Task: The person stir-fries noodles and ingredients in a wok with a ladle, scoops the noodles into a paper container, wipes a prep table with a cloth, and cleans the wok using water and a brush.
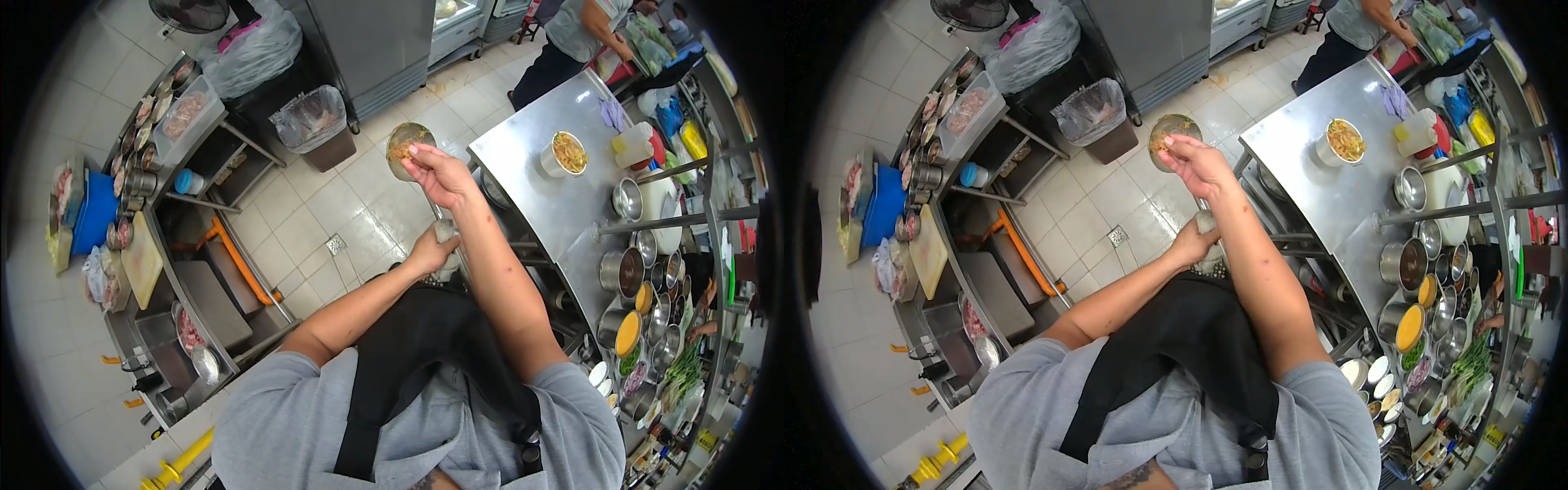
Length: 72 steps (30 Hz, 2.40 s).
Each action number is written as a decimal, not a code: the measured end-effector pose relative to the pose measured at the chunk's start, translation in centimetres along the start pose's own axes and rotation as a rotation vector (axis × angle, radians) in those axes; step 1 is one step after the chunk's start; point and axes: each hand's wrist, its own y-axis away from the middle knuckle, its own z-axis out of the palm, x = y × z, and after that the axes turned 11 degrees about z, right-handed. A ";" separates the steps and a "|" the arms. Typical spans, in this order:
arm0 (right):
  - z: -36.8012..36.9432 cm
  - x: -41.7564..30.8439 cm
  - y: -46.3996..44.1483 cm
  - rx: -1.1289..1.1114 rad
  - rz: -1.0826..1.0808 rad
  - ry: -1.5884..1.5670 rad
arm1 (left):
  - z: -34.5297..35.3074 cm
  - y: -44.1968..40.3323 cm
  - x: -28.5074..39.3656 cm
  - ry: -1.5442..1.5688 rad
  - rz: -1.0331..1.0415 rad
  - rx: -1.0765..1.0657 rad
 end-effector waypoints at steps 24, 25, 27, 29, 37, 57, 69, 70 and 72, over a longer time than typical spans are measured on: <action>15.0 -5.3 23.9 -0.924 -0.467 0.321 | -0.9 3.0 3.1 0.234 0.098 -0.070; 14.9 -5.1 23.8 -0.909 -0.490 0.313 | -0.6 2.8 3.2 0.236 0.097 -0.076; 14.8 -4.9 23.8 -0.890 -0.532 0.302 | -0.2 2.8 3.2 0.244 0.082 -0.108; 14.6 -4.9 23.9 -0.867 -0.572 0.292 | -0.4 2.9 2.9 0.218 0.061 -0.133; 13.0 -5.1 26.5 -0.626 -0.508 0.310 | -0.1 3.3 1.8 0.230 0.039 -0.190; 0.2 -2.3 10.7 0.614 -0.649 1.334 | -0.1 1.1 2.6 0.253 0.064 -0.249; 6.2 3.3 -3.4 0.416 -0.606 1.542 | -3.5 1.7 0.7 0.168 0.188 -0.087; 6.7 4.0 -4.1 0.386 -0.607 1.551 | -4.2 1.7 0.9 0.073 0.231 -0.060; 7.6 5.2 -5.2 0.406 -0.531 1.453 | -5.3 2.4 1.4 0.077 0.170 -0.018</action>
